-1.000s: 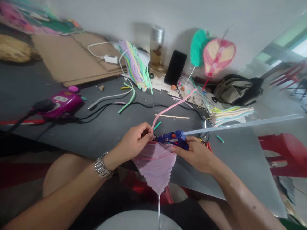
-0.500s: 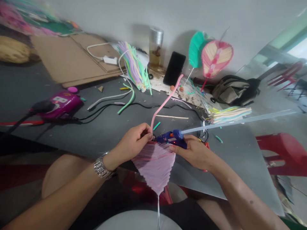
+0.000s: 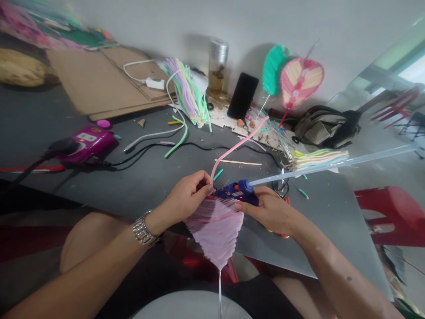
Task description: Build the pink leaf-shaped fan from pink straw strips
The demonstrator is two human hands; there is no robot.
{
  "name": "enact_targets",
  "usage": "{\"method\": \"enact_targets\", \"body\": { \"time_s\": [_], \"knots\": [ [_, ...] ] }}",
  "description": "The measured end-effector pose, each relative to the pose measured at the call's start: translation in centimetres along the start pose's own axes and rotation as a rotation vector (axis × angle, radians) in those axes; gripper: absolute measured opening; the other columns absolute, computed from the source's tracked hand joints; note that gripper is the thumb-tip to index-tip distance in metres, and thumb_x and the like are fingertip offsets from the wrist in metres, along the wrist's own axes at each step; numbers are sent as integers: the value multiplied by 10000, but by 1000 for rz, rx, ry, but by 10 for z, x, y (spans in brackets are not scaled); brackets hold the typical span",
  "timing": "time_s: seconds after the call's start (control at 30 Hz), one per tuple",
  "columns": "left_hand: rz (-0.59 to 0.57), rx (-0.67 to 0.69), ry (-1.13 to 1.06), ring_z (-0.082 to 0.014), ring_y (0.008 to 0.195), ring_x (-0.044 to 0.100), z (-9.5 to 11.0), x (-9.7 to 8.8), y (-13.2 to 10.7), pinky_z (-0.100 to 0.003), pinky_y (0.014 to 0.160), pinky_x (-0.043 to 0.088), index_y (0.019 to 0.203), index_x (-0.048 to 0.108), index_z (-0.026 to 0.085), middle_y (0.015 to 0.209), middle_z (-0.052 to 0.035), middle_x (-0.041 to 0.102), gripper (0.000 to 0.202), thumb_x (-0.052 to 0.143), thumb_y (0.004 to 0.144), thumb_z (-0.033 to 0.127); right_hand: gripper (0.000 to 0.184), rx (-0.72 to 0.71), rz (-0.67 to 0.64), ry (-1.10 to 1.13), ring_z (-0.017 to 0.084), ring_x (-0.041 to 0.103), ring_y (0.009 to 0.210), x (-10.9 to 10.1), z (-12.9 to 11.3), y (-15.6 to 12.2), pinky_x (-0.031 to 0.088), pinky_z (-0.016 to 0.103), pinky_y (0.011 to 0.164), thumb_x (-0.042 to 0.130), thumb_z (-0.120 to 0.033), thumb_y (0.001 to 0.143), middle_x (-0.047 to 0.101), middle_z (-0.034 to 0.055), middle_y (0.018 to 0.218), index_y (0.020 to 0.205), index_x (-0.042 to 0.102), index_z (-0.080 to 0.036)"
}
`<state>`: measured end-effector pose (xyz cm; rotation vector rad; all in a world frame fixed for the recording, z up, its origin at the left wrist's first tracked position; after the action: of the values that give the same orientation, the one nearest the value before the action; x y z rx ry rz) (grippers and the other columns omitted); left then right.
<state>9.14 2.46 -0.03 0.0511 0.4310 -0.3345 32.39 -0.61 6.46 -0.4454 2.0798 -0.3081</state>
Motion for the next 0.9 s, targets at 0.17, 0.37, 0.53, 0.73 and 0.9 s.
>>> {"method": "enact_targets", "body": {
  "time_s": [0.17,0.37,0.53,0.73,0.9],
  "knots": [
    [4,6,-2,-173,728,581,1,0,0,-290,670,398,841,573,211,782,-1,664,83,544,919,207,583,-16,25,-4,191,587,694,1,3,0,481,297,595,635,-730,858,603,47,714,567,623,-225],
    [9,-8,26,-166,704,579,3,-1,0,-283,654,388,852,583,209,785,1,673,80,550,924,204,531,-67,56,115,154,529,586,-3,4,-1,452,284,569,685,-693,835,536,-8,575,625,636,-208],
    [6,-35,62,-153,685,579,5,0,-1,-278,649,383,847,592,206,795,4,678,99,545,934,198,439,46,253,520,119,514,501,-4,39,-23,414,247,460,815,-577,769,598,-25,593,810,650,-173],
    [6,-35,93,-147,682,600,3,2,1,-269,644,400,858,586,205,811,-2,693,86,543,932,195,334,149,974,1044,123,594,585,5,112,-64,527,239,503,908,-298,571,643,-24,713,808,689,-213],
    [15,-19,124,-149,691,606,3,3,2,-270,645,399,860,584,207,822,-7,703,77,545,926,201,270,492,1174,850,178,561,488,1,191,-97,427,299,372,879,-356,527,627,32,625,662,693,-215]
  ]
}}
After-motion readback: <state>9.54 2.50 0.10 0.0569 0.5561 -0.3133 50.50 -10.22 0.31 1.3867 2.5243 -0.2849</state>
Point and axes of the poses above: each hand's wrist, its own y-axis towards the middle knuckle, its own x-axis out of the palm, z = x × y, the point moved 2 cm from there along y, towards the middle knuckle
